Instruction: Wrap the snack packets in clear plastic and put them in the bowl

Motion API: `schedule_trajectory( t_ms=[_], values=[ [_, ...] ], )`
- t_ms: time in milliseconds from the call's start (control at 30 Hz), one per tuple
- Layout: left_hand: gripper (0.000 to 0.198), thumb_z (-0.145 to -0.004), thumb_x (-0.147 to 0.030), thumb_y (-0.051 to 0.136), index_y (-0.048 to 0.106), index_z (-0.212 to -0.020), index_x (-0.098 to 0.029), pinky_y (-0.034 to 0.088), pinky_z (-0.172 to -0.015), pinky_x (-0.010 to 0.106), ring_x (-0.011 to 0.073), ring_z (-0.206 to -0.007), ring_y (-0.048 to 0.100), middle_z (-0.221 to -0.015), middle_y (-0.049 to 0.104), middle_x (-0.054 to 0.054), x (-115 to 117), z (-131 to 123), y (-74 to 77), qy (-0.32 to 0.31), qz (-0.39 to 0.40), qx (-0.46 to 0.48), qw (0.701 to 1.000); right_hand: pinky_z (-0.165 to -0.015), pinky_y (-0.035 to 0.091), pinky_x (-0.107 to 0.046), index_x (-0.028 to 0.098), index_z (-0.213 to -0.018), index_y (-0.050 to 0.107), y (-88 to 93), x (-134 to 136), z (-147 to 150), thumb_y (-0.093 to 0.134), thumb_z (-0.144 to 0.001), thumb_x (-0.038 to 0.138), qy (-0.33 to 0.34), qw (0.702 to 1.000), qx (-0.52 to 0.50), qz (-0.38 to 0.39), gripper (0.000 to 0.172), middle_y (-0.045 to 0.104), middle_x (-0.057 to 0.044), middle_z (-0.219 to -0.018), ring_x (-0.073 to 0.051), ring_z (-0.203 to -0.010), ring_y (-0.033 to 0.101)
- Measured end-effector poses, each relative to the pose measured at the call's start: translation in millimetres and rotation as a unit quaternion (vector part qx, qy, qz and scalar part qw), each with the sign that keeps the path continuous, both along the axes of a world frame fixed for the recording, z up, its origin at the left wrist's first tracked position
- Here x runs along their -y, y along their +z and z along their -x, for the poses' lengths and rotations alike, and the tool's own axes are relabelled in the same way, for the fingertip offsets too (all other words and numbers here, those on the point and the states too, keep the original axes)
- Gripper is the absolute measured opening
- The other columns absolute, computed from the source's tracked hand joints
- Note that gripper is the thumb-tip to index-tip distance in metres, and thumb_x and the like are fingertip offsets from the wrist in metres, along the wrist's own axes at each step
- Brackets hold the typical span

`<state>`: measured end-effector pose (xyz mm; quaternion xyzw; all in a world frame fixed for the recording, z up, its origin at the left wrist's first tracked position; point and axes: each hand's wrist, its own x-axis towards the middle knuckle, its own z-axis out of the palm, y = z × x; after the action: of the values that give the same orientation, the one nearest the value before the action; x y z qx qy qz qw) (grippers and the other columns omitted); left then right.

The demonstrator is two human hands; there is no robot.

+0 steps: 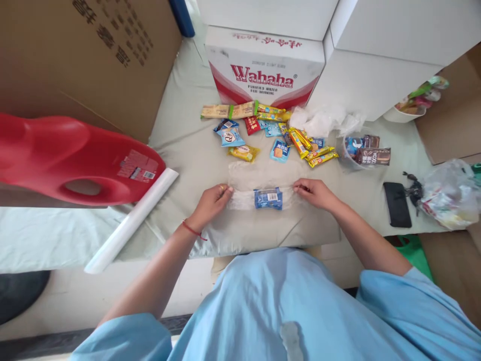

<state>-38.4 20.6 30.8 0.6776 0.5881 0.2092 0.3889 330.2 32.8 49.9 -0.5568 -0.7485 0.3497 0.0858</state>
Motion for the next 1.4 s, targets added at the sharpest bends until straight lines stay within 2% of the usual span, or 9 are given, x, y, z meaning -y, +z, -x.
schedule_trajectory(
  t_ms=[167,400,467,533,667,900,1067,1233,1400],
  values=[
    [0.045,-0.104,-0.052,0.034,0.057,-0.079,-0.022,0.047,-0.075,0.031,0.0183,-0.076,0.059,-0.075,0.061,0.001,0,-7,-7.5,0.091,-0.031,-0.007,0.995,-0.094,0.050,-0.039,0.018,-0.118,0.075,13.2,3,25,0.047,-0.103,0.031,-0.036,0.978,0.090,-0.184,0.034,0.068,-0.016,-0.114,-0.029,-0.110,0.061],
    [0.028,-0.106,-0.039,0.042,0.063,-0.103,-0.020,0.048,-0.103,0.045,0.0263,-0.111,0.061,-0.107,0.064,0.011,27,-10,10.3,0.317,-0.239,-0.061,0.916,-0.076,0.047,-0.028,0.030,-0.134,0.071,16.6,17,75,0.047,-0.108,0.039,0.148,0.978,0.110,-0.093,0.037,0.067,-0.010,-0.120,-0.023,-0.103,0.064],
    [0.024,-0.105,-0.035,0.045,0.065,-0.105,-0.021,0.047,-0.105,0.048,0.0273,-0.113,0.060,-0.106,0.065,0.012,43,-22,21.8,0.286,-0.309,-0.080,0.904,-0.074,0.045,-0.027,0.032,-0.142,0.066,10.6,13,80,0.045,-0.109,0.041,0.138,0.979,0.130,-0.075,0.040,0.067,-0.010,-0.119,-0.022,-0.101,0.066],
    [0.023,-0.103,-0.030,0.048,0.069,-0.107,-0.023,0.045,-0.106,0.049,0.0273,-0.113,0.062,-0.105,0.069,0.011,58,-39,29.1,0.158,-0.341,-0.094,0.922,-0.074,0.044,-0.027,0.032,-0.147,0.063,7.7,11,82,0.044,-0.110,0.041,0.133,0.980,0.135,-0.065,0.042,0.067,-0.009,-0.119,-0.021,-0.101,0.066],
    [0.036,-0.103,-0.025,0.046,0.070,-0.129,-0.028,0.043,-0.099,0.045,0.0256,-0.120,0.064,-0.125,0.075,0.008,57,-76,21.3,-0.087,-0.266,-0.137,0.950,-0.075,0.043,-0.026,0.030,-0.146,0.063,9.1,8,79,0.046,-0.109,0.041,0.147,0.977,0.141,-0.057,0.042,0.068,-0.009,-0.116,-0.020,-0.098,0.067],
    [0.034,-0.104,-0.023,0.048,0.071,-0.130,-0.024,0.042,-0.086,0.046,0.0286,-0.107,0.062,-0.128,0.075,0.009,22,-96,1.0,-0.118,-0.195,-0.230,0.946,-0.098,0.045,-0.036,0.016,-0.136,0.070,1.3,-33,67,0.048,-0.106,0.030,0.089,0.982,0.111,-0.122,0.039,0.070,-0.014,-0.119,-0.028,-0.114,0.059],
    [0.035,-0.105,-0.025,0.047,0.070,-0.132,-0.026,0.041,-0.085,0.046,0.0300,-0.109,0.059,-0.130,0.074,0.010,30,-97,3.9,-0.116,-0.199,-0.249,0.941,-0.107,0.042,-0.045,0.009,-0.154,0.050,-8.6,-70,81,0.073,-0.093,0.035,0.041,0.977,0.186,-0.093,0.071,0.061,-0.022,-0.143,-0.037,-0.131,0.049],
    [0.037,-0.106,-0.026,0.045,0.069,-0.135,-0.027,0.040,-0.084,0.046,0.0300,-0.107,0.058,-0.132,0.072,0.010,34,-98,-0.6,-0.112,-0.204,-0.252,0.939,-0.095,0.044,-0.037,0.016,-0.119,0.075,-2.4,-87,91,0.069,-0.095,0.027,0.026,0.983,0.179,0.005,0.028,0.073,-0.012,-0.103,-0.029,-0.108,0.062],
    [0.034,-0.104,-0.024,0.049,0.072,-0.128,-0.029,0.040,-0.086,0.046,0.0314,-0.112,0.055,-0.133,0.069,0.010,37,-100,-1.1,-0.083,-0.222,-0.258,0.937,-0.097,0.041,-0.035,0.016,-0.102,0.077,25.7,-67,83,0.066,-0.095,0.025,0.097,0.983,0.107,-0.111,0.016,0.067,-0.012,-0.114,-0.026,-0.109,0.061]
  ],
)
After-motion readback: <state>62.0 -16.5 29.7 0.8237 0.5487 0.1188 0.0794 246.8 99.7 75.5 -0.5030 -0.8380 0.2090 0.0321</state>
